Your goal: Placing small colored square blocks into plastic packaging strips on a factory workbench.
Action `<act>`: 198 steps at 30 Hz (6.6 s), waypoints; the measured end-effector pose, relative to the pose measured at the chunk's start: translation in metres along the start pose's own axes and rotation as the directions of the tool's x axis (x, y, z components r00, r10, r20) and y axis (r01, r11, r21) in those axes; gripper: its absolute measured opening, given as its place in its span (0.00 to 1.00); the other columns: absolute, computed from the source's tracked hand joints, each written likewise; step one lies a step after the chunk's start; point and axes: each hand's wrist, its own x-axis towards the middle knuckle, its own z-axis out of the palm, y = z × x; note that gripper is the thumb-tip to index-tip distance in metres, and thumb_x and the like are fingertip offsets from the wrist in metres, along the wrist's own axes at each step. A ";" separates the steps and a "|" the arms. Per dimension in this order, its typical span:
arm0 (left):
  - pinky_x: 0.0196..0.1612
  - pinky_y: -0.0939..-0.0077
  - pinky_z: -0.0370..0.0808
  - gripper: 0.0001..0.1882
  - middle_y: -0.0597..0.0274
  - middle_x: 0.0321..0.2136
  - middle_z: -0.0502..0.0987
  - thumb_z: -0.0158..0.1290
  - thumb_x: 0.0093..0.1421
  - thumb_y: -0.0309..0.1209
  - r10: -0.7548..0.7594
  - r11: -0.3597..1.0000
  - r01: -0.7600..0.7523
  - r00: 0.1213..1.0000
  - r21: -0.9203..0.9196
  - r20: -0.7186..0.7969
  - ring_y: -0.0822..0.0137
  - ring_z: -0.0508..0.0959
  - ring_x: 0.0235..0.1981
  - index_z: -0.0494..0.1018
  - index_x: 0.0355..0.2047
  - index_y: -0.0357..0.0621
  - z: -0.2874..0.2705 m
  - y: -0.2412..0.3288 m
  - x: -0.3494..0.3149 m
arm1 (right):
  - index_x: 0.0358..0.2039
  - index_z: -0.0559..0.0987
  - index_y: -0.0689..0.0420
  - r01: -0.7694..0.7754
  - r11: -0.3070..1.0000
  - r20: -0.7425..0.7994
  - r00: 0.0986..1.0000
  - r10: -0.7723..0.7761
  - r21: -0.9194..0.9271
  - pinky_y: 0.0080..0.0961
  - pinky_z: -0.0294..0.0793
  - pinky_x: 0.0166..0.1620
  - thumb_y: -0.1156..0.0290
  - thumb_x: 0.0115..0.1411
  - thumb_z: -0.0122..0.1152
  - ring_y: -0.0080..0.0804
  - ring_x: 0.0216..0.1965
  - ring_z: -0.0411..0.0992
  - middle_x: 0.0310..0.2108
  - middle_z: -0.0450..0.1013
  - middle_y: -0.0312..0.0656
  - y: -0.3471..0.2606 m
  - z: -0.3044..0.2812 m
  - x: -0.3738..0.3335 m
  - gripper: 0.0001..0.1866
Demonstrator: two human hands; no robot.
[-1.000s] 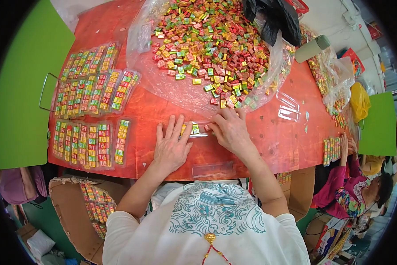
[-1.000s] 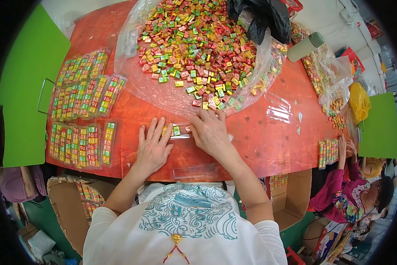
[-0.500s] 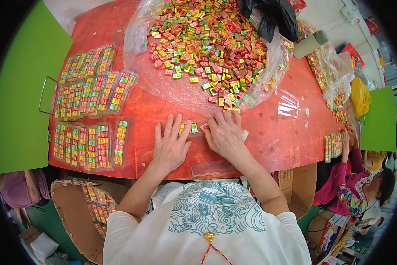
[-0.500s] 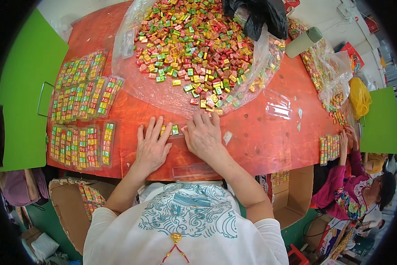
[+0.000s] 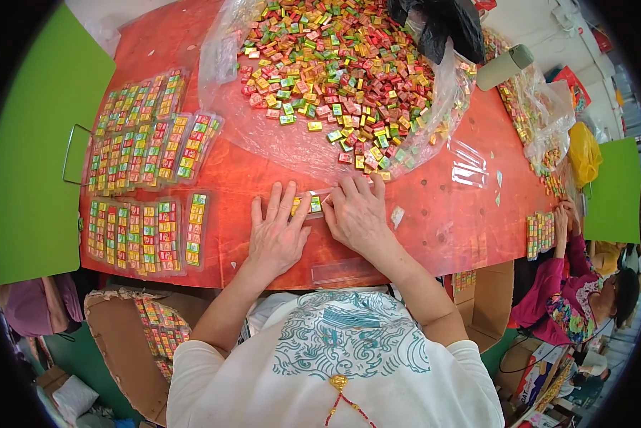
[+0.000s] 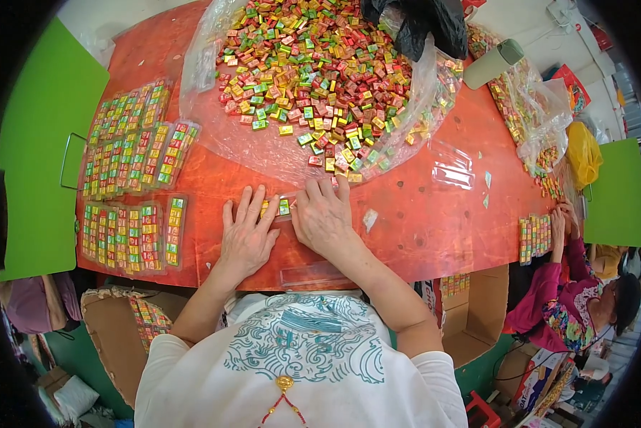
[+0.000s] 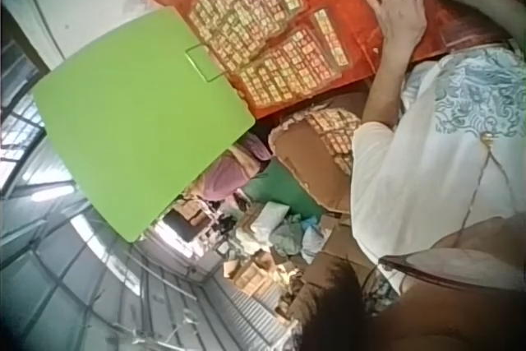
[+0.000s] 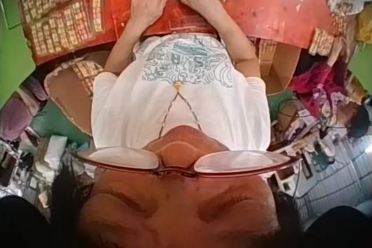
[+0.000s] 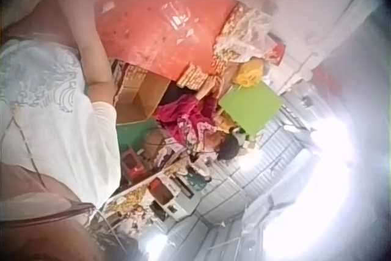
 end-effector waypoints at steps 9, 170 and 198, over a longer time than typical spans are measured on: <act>0.65 0.31 0.53 0.36 0.46 0.71 0.56 0.59 0.60 0.38 0.001 1.000 -0.001 1.000 -0.004 -0.010 0.42 0.55 0.71 0.63 0.68 0.48 -0.001 0.001 0.000 | 0.36 0.80 0.56 0.146 0.978 0.034 0.989 -0.143 -0.146 0.53 0.54 0.64 0.65 0.57 0.64 0.40 0.51 0.69 0.41 0.71 0.41 -0.005 -0.005 0.000 0.10; 0.66 0.32 0.48 0.37 0.43 0.71 0.54 0.57 0.61 0.38 -0.004 1.000 0.003 0.998 0.016 0.060 0.41 0.53 0.72 0.61 0.70 0.49 -0.003 0.002 0.000 | 0.33 0.76 0.53 -0.224 0.946 -0.074 0.966 0.247 0.234 0.37 0.65 0.46 0.71 0.59 0.64 0.38 0.36 0.72 0.30 0.72 0.39 0.037 -0.003 -0.030 0.05; 0.51 0.51 0.68 0.29 0.46 0.45 0.71 0.51 0.57 0.27 0.140 0.989 -0.129 0.968 0.070 -0.207 0.49 0.72 0.47 0.68 0.61 0.35 0.001 0.016 0.003 | 0.42 0.78 0.56 -0.156 0.920 -0.046 0.982 0.184 0.359 0.38 0.66 0.48 0.75 0.61 0.62 0.43 0.42 0.71 0.38 0.73 0.44 0.045 -0.013 -0.080 0.09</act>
